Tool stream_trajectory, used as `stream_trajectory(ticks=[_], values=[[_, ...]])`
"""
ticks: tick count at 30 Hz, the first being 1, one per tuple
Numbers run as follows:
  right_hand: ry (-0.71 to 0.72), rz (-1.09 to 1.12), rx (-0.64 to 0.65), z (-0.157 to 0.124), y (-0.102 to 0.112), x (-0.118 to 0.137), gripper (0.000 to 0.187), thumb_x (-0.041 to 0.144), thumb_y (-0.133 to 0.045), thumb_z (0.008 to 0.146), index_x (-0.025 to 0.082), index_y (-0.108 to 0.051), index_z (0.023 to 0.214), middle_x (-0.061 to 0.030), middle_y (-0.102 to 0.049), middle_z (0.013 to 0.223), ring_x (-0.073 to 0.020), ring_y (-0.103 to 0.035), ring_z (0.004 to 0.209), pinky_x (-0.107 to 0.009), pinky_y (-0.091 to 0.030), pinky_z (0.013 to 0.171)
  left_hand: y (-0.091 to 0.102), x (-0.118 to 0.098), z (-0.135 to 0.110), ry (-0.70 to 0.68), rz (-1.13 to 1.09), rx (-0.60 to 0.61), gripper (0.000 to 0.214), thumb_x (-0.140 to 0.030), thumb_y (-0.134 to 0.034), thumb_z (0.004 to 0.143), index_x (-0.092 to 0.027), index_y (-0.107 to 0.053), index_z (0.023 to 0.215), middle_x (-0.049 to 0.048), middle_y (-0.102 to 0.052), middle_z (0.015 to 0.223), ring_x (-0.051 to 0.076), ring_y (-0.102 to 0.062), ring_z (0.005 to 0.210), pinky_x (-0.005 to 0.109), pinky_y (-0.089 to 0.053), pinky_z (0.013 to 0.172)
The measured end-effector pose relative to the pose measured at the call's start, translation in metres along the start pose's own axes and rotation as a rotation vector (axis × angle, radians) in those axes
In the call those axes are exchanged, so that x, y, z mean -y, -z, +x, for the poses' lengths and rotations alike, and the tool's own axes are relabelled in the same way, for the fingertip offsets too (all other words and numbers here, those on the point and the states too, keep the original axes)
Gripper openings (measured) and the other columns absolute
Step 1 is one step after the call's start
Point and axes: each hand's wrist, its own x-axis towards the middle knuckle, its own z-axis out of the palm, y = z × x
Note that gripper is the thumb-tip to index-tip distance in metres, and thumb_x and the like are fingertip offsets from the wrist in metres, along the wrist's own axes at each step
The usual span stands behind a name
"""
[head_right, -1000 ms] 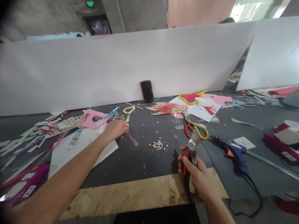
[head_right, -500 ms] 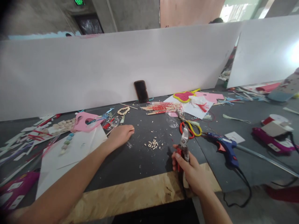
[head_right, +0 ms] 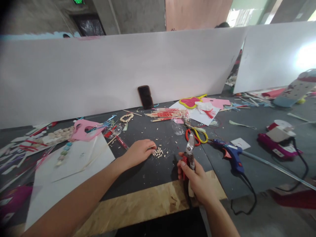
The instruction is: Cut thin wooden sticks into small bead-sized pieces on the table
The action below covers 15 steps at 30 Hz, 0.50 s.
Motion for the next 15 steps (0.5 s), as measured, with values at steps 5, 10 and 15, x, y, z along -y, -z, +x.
stream_trajectory(ticks=[5,10,15], values=[[-0.006,0.059,0.019,0.001,0.001,-0.003,0.045,0.047,-0.069,0.073,0.021,-0.062,0.109,-0.0026,-0.064,0.081,-0.0148,-0.056,0.061,-0.027,-0.048,0.057,0.015,-0.006,-0.032,0.125,-0.155,-0.164,0.025,-0.028,-0.046,0.090,-0.019,-0.065,0.104,0.0065,-0.069,0.104,0.021,-0.063,0.095,0.032,-0.047,0.082],[-0.063,0.110,0.035,0.001,0.002,-0.002,0.045,0.048,-0.069,0.072,0.024,-0.062,0.109,-0.0029,-0.065,0.086,-0.0158,-0.057,0.064,-0.027,-0.049,0.057,0.014,-0.023,-0.068,0.124,-0.450,-0.345,0.036,-0.031,-0.034,0.096,-0.017,-0.060,0.117,0.0075,-0.066,0.107,0.017,-0.060,0.099,0.027,-0.046,0.085],[0.133,-0.180,0.044,0.000,0.008,0.007,0.057,0.050,-0.059,0.080,0.024,-0.051,0.130,-0.0061,-0.063,0.102,-0.0211,-0.060,0.082,-0.032,-0.051,0.072,0.004,-0.040,-0.085,0.212,-0.627,-0.436,0.033,-0.036,-0.042,0.094,-0.021,-0.065,0.112,0.0036,-0.069,0.087,0.016,-0.062,0.079,0.024,-0.046,0.071]])
